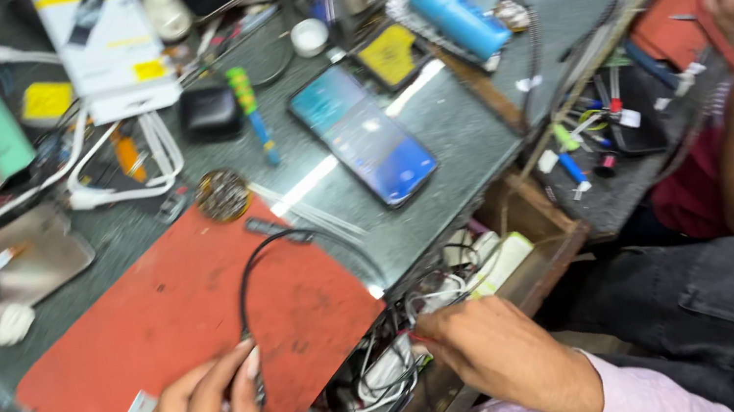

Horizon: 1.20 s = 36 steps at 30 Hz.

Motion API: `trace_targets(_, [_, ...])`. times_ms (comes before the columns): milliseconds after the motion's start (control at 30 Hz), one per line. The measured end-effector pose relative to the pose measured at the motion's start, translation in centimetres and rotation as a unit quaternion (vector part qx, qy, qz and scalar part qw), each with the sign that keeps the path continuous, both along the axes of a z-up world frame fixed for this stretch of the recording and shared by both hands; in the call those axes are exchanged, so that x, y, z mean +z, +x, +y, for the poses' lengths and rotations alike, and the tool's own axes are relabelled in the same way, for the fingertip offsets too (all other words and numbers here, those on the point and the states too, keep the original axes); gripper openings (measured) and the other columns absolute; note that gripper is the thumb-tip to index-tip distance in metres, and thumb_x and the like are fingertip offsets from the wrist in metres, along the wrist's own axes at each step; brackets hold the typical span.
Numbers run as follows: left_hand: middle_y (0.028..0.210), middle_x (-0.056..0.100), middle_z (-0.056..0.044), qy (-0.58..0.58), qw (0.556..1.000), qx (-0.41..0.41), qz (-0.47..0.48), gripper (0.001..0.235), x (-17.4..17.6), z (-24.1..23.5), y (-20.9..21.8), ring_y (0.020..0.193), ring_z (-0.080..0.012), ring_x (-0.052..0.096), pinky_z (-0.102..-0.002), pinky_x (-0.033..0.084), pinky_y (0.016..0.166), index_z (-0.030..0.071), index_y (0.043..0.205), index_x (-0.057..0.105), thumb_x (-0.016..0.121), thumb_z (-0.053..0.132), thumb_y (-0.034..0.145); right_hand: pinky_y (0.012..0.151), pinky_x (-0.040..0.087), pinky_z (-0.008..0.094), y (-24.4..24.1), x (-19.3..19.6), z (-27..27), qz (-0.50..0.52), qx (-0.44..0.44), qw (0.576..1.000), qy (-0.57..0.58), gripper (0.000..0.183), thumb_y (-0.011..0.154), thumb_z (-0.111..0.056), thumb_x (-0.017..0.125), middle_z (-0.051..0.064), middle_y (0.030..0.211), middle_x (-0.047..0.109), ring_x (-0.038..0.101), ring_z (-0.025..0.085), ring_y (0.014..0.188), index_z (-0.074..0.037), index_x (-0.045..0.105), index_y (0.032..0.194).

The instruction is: The person solders wires to a small circuit board using a soldering iron and solder. They then connect the board to a smartphone and continue soldering components on the board while the phone is powered on.

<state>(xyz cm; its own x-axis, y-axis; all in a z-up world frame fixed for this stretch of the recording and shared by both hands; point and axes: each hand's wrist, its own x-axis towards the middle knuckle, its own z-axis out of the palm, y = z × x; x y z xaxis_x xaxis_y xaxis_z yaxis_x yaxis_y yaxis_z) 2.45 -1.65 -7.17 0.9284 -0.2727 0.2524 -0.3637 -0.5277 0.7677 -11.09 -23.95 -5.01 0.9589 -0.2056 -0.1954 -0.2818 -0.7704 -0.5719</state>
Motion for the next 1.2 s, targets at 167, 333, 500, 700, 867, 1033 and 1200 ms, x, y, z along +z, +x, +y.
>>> trace_targets(167, [0.093, 0.069, -0.008, -0.029, 0.999, -0.023, 0.002, 0.018, -3.6, 0.8, 1.5, 0.056, -0.0100, 0.057, -0.025, 0.047, 0.053, 0.011, 0.105, 0.080, 0.080, 0.006, 0.087, 0.063, 0.051, 0.044, 0.7, 4.5, -1.2, -0.169, -0.027, 0.985, 0.035, 0.016, 0.095, -0.018, 0.066, 0.014, 0.083, 0.069, 0.068, 0.037, 0.078, -0.005, 0.070, 0.103])
trace_targets(333, [0.092, 0.068, -0.008, -0.009, 1.000, -0.012, -0.005, 0.018, -4.3, 1.2, 1.5, 0.052, -0.0102, 0.056, -0.024, 0.047, 0.051, 0.011, 0.107, 0.081, 0.081, 0.007, 0.088, 0.067, 0.051, 0.044, 1.2, 5.6, -1.4, -0.178, -0.007, 0.984, -0.003, 0.020, 0.096, -0.018, 0.066, 0.012, 0.086, 0.070, 0.069, 0.035, 0.081, -0.006, 0.069, 0.112])
trace_targets(500, [0.091, 0.069, -0.005, -0.027, 0.999, 0.003, -0.021, 0.016, -1.5, -0.2, 0.6, 0.067, -0.0110, 0.062, -0.026, 0.051, 0.058, 0.011, 0.104, 0.080, 0.079, 0.010, 0.088, 0.067, 0.052, 0.047, 1.4, 5.3, -2.0, -0.093, 0.024, 0.992, -0.076, 0.041, 0.083, -0.029, 0.080, 0.014, 0.093, 0.071, 0.067, 0.038, 0.087, -0.008, 0.068, 0.116])
trace_targets(700, [0.091, 0.069, -0.005, -0.038, 0.999, 0.007, -0.010, 0.013, 2.5, -1.2, -0.3, 0.078, -0.0186, 0.064, -0.031, 0.052, 0.067, 0.007, 0.100, 0.078, 0.075, 0.010, 0.088, 0.067, 0.056, 0.036, 3.2, 5.7, 0.0, -0.260, -0.027, 0.965, 0.021, 0.070, 0.075, -0.027, 0.083, 0.018, 0.121, 0.068, 0.071, 0.029, 0.087, -0.003, 0.056, 0.135])
trace_targets(867, [0.090, 0.068, -0.006, -0.046, 0.998, -0.003, -0.030, 0.013, 3.7, -1.2, -0.4, 0.083, -0.0225, 0.064, -0.036, 0.051, 0.073, 0.006, 0.100, 0.077, 0.074, 0.010, 0.088, 0.071, 0.054, 0.041, 6.6, 4.2, 1.6, -0.344, -0.038, 0.934, -0.093, 0.040, 0.093, -0.005, 0.071, 0.018, 0.112, 0.069, 0.069, 0.033, 0.084, -0.001, 0.060, 0.131])
trace_targets(1033, [0.090, 0.068, -0.007, -0.057, 0.998, -0.007, -0.028, 0.013, 3.5, -1.3, -0.3, 0.083, -0.0226, 0.065, -0.036, 0.052, 0.073, 0.005, 0.100, 0.078, 0.075, 0.012, 0.089, 0.073, 0.054, 0.046, 8.9, 3.2, 0.0, -0.329, -0.059, 0.922, -0.198, 0.024, 0.097, -0.005, 0.070, 0.016, 0.108, 0.068, 0.069, 0.039, 0.088, -0.003, 0.067, 0.121])
trace_targets(1200, [0.091, 0.069, -0.006, -0.055, 0.997, -0.030, -0.052, 0.016, 3.2, -0.8, -0.2, 0.085, -0.0236, 0.064, -0.037, 0.052, 0.073, 0.004, 0.102, 0.078, 0.075, 0.011, 0.088, 0.074, 0.054, 0.046, 9.3, 3.2, -0.6, -0.330, -0.056, 0.918, -0.211, 0.022, 0.095, -0.007, 0.071, 0.016, 0.113, 0.068, 0.068, 0.038, 0.090, -0.004, 0.069, 0.117])
